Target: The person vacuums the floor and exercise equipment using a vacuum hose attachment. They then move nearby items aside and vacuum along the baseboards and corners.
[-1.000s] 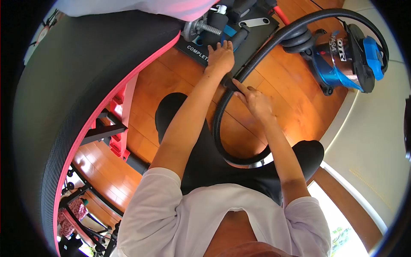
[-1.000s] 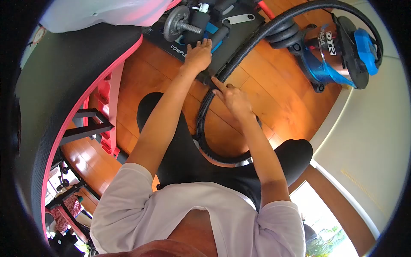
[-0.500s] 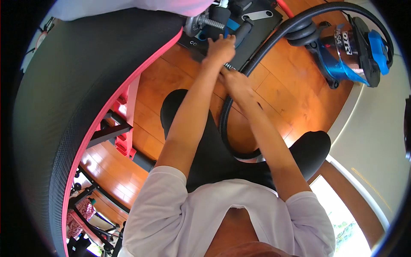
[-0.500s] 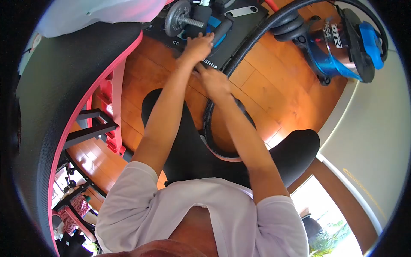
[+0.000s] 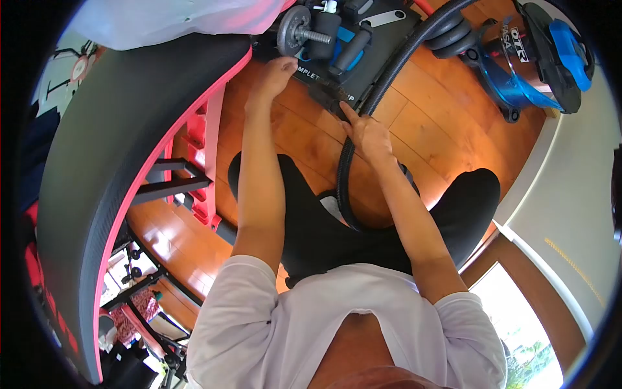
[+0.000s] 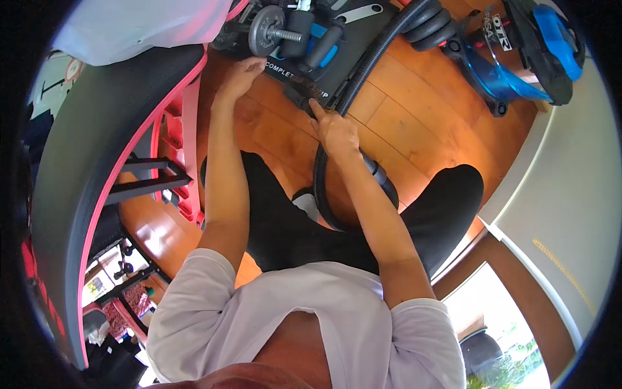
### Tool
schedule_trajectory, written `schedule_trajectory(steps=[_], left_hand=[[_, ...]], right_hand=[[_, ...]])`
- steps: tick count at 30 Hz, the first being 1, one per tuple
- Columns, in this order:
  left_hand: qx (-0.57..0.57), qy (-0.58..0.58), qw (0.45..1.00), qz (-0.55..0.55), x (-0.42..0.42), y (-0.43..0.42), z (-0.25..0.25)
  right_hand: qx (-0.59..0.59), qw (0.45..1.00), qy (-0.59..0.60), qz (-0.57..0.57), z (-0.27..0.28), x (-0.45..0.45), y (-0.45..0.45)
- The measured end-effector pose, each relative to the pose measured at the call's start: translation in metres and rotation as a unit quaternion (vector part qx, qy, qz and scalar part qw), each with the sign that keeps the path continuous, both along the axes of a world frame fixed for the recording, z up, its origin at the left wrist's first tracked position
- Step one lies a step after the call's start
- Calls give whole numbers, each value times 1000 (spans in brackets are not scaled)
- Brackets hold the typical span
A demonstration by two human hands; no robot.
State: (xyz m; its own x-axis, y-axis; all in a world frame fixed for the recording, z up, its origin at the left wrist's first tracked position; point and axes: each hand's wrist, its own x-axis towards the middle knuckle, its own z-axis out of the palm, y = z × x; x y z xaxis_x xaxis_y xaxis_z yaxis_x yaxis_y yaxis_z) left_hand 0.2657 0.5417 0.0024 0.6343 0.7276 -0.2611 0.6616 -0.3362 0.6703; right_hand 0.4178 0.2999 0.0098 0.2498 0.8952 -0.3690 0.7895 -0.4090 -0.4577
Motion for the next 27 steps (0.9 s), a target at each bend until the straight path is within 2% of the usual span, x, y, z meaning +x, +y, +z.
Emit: schedule_trajectory(steps=[1, 3, 6, 7, 9, 10, 13, 14, 17, 19, 20, 23, 26, 27], left_hand=[[-92, 57, 994, 33, -7, -6, 12], [-269, 165, 944, 97, -18, -23, 36], [-316, 214, 915, 129, -24, -51, 62], [-323, 197, 915, 138, -23, -65, 74], [-335, 161, 915, 157, -13, -97, 95], [-343, 144, 904, 212, -3, -113, 106], [-258, -62, 914, 306, -4, -137, 83], [-205, -152, 876, 410, 9, -153, 76], [-323, -368, 755, 437, 11, -174, 21], [-318, -459, 698, 448, 32, -195, 8], [-312, -504, 666, 453, 40, -205, 4], [-295, -479, 630, 535, 59, -208, 24], [-303, -463, 638, 535, 65, -194, 9], [-300, -456, 643, 538, 72, -193, 6]], right_hand=[[37, 999, 8, 3, -6, -3, -3], [113, 993, 25, 4, -16, -14, -3], [74, 992, 103, 6, 36, -28, 4], [92, 989, 118, 8, 43, -35, 5], [129, 981, 148, 11, 57, -42, 10], [135, 976, 171, 0, 61, -43, 11], [161, 959, 234, -12, 74, -28, 9], [191, 946, 262, -11, 69, -23, 9], [262, 909, 324, 4, 45, -4, 9], [285, 895, 340, 30, 38, 10, -4], [261, 893, 364, 44, 32, 17, -10], [79, 908, 405, 75, 21, 47, -38], [92, 903, 411, 82, 7, 62, -54], [95, 915, 381, 96, 0, 62, -54]])
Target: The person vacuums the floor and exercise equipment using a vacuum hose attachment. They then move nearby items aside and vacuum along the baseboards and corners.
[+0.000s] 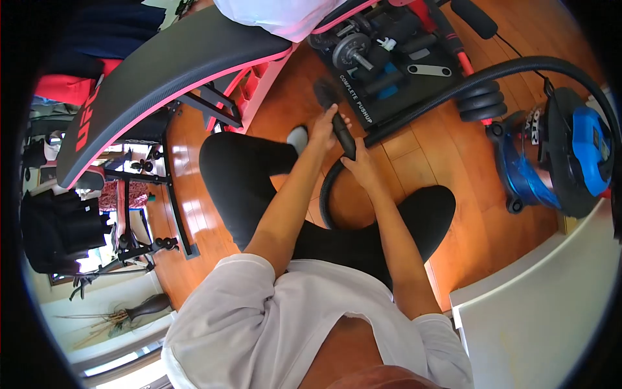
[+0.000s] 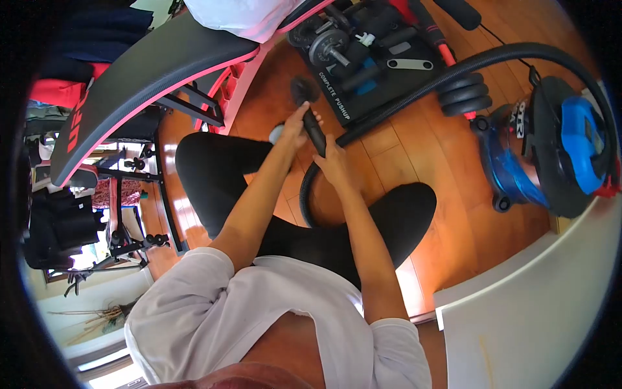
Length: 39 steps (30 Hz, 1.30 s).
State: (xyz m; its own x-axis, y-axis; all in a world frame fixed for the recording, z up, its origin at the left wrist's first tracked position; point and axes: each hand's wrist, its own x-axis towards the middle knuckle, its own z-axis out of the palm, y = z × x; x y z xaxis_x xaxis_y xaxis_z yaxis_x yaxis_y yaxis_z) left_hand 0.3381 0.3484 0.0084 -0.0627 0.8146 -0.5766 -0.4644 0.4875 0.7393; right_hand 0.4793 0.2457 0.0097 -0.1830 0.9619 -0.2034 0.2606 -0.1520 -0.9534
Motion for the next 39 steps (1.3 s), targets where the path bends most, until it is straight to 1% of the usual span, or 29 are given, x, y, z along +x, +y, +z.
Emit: schedule_trajectory(steps=[1, 2, 4, 8, 10, 13, 14, 16, 17, 20, 23, 26, 29, 32, 33, 36, 38, 39], left_hand=[[-4, 32, 999, 25, 7, 1, -1], [-7, 40, 999, 31, 9, 7, -3], [-14, 51, 998, 44, 6, 17, -16], [-9, 30, 998, 47, -17, 47, -34], [-21, 25, 999, 42, -15, 55, -28], [13, 76, 996, -39, -6, 60, -33], [18, 88, 995, -39, -4, 64, -35], [27, 110, 993, -40, -2, 73, -43], [52, 138, 989, -29, -3, 81, -46], [64, 134, 987, -62, -22, 118, -48], [27, 154, 986, -59, -31, 146, -33], [31, 159, 978, -130, -45, 137, -46], [51, 258, 957, -121, -26, 89, -41], [28, 252, 959, -123, -23, 93, -46], [37, 248, 953, -172, -35, 109, -59], [40, 241, 952, -183, -39, 152, -34], [45, 229, 957, -171, -41, 160, -32], [47, 222, 960, -165, -41, 162, -31]], right_hand=[[10, 999, -34, 7, -7, -2, 3], [21, 997, -69, 14, -14, -2, 7], [2, 999, -38, 17, -28, -1, 12], [-51, 999, 7, 8, -53, -14, 20], [-32, 998, -55, -7, -48, -25, 32], [-40, 990, -131, -25, -44, -36, 61], [-49, 987, -153, -29, -45, -41, 71], [-18, 988, -141, -64, -52, -52, 83], [-2, 988, -135, -81, -56, -58, 90], [21, 980, -179, -85, -55, -74, 125], [24, 983, -156, -96, -54, -90, 150], [-18, 982, -167, -88, -41, -93, 133], [-89, 985, -106, -104, -48, -92, 90], [-78, 987, -78, -117, -44, -92, 90], [-79, 986, -79, -126, -43, -96, 96], [-68, 986, -65, -140, -47, -113, 141], [-54, 989, -37, -133, -50, -116, 154], [-58, 989, -58, -123, -47, -113, 152]])
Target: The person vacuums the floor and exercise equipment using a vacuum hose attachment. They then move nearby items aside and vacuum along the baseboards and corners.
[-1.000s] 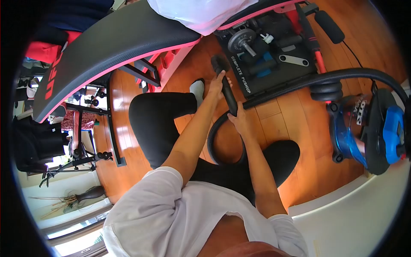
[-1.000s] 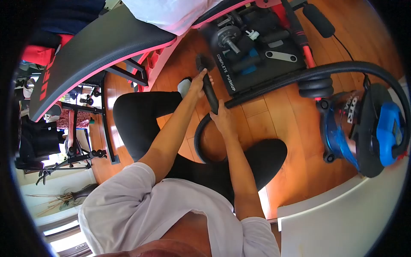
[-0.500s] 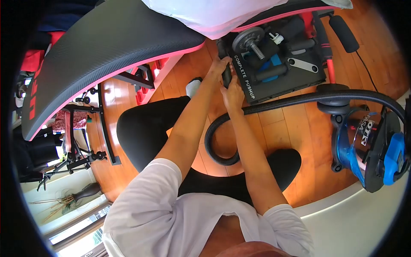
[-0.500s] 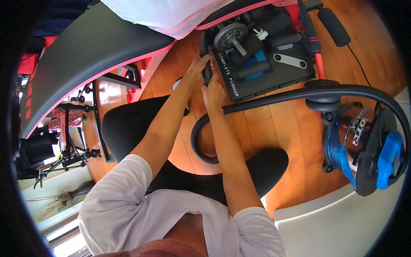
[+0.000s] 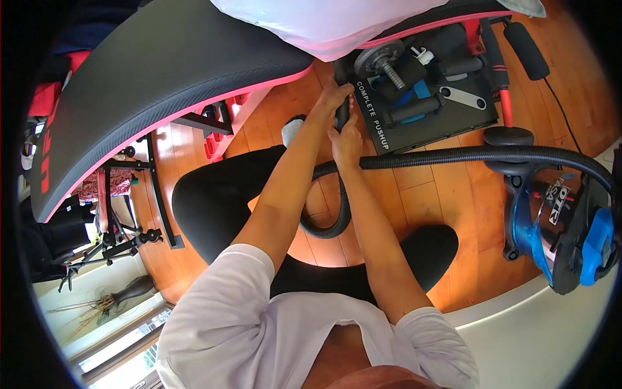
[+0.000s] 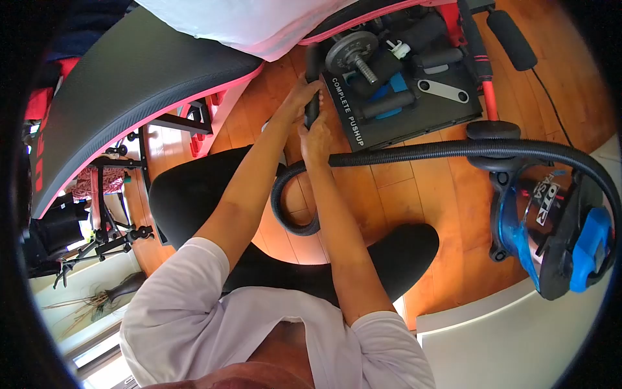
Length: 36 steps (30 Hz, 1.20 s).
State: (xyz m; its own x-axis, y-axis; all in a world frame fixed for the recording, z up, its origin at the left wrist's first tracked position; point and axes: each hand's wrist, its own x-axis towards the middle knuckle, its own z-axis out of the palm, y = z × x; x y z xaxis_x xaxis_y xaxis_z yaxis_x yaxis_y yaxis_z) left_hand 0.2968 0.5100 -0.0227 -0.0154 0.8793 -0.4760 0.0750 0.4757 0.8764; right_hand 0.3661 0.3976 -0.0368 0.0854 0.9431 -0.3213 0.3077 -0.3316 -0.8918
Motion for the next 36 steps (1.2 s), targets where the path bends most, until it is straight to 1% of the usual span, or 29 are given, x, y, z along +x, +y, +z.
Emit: schedule_trajectory(steps=[2, 3, 6, 8, 9, 10, 11, 12, 13, 14, 15, 17, 18, 20, 22, 25, 28, 31, 34, 36], left_hand=[[0, -5, 1000, -11, 2, -20, -4], [2, -8, 1000, -16, 4, -33, -7], [11, -21, 997, 74, 29, -86, -18], [-1, 3, 999, 54, 28, -82, -17], [-7, 15, 999, 44, 27, -78, -13], [-40, 36, 998, 25, 23, -65, -3], [-33, 22, 999, 20, 18, -53, -1], [-25, 8, 1000, 15, 12, -41, -2], [-18, -7, 1000, 10, 8, -32, -6], [-41, -11, 999, -19, 3, -26, -9], [-37, -29, 999, -8, 7, -34, -7], [-28, -64, 997, 14, 22, -64, -1], [3, -18, 999, 51, 35, -85, -6], [34, -35, 999, -9, 42, -126, -24], [12, -46, 999, 14, 65, -176, -10], [-56, -83, 995, 28, 85, -221, 9], [-65, -63, 996, -10, 103, -245, 29], [-39, -69, 996, -27, 114, -264, 56], [27, -78, 996, -19, 116, -273, 78], [76, -72, 994, -31, 119, -269, 101]], right_hand=[[-14, 999, -37, 22, 5, 11, -12], [-25, 999, -29, 18, 6, 16, -24], [-49, 999, -7, 6, 8, 30, -65], [-45, 999, 8, 4, 6, 33, -75], [-20, 1000, -7, -1, 1, 29, -71], [4, 1000, -21, -7, -6, 21, -59], [29, 999, -34, -13, -12, 13, -48], [21, 998, -52, -12, -7, 9, -36], [-2, 999, -45, 3, 2, 12, -33], [-25, 999, -39, 19, 10, 17, -31], [-46, 998, -33, 34, 17, 22, -32], [-45, 999, -15, 21, 9, 33, -58], [-43, 999, -5, 14, 7, 40, -76], [22, 999, 36, -5, 28, 62, -121], [-5, 1000, -6, -7, 29, 74, -168], [-85, 996, -23, 14, 43, 94, -213], [-23, 999, 1, -24, 53, 107, -242], [-17, 1000, 6, -21, 53, 116, -259], [28, 1000, 1, -11, 65, 121, -262], [73, 996, 30, -33, 68, 120, -255]])
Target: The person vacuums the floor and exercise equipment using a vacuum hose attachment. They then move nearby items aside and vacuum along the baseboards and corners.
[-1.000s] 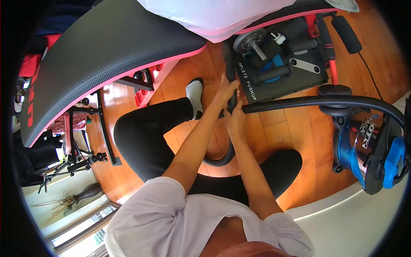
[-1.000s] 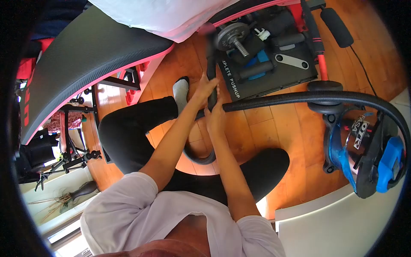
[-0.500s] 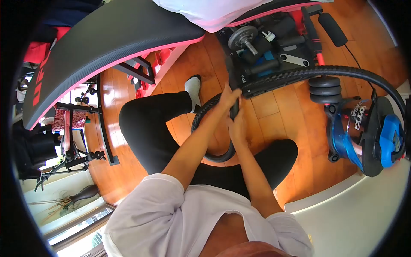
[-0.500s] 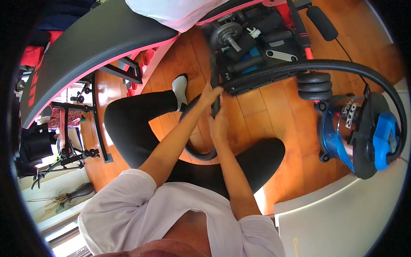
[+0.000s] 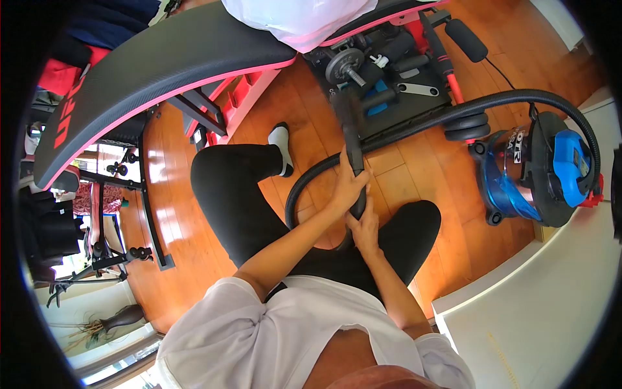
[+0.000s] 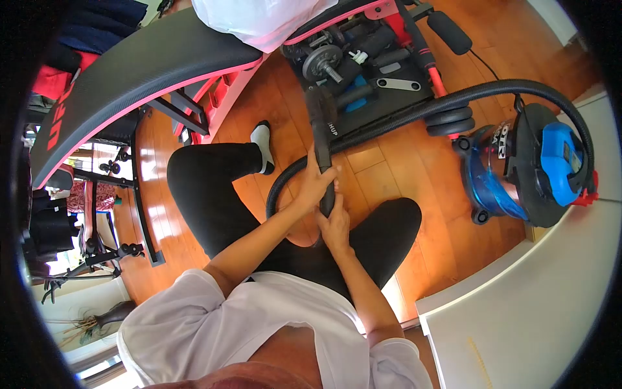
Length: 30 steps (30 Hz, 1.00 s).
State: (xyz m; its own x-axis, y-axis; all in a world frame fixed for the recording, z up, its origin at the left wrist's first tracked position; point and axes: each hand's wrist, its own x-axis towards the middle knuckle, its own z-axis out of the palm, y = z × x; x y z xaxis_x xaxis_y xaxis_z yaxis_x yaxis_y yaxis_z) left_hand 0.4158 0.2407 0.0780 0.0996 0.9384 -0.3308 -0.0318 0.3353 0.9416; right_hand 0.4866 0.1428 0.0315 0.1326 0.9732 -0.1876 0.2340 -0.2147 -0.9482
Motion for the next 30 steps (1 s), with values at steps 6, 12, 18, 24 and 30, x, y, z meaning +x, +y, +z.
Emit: schedule_trajectory(steps=[6, 12, 18, 24, 30], left_hand=[[65, 43, 996, -41, 16, 100, -9], [3, 55, 997, -47, 26, 134, -55], [14, 92, 989, -115, 46, 116, -32], [-27, 83, 994, -68, 54, 181, -55], [-34, 73, 989, -126, 65, 164, -40]], right_hand=[[16, 989, 132, -60, 10, 7, 97], [-30, 996, 56, -55, -25, 21, 123], [-11, 985, 107, -138, 8, 20, 98], [-50, 996, 9, -75, -28, 38, 160], [-48, 987, -3, -154, -5, 35, 141]])
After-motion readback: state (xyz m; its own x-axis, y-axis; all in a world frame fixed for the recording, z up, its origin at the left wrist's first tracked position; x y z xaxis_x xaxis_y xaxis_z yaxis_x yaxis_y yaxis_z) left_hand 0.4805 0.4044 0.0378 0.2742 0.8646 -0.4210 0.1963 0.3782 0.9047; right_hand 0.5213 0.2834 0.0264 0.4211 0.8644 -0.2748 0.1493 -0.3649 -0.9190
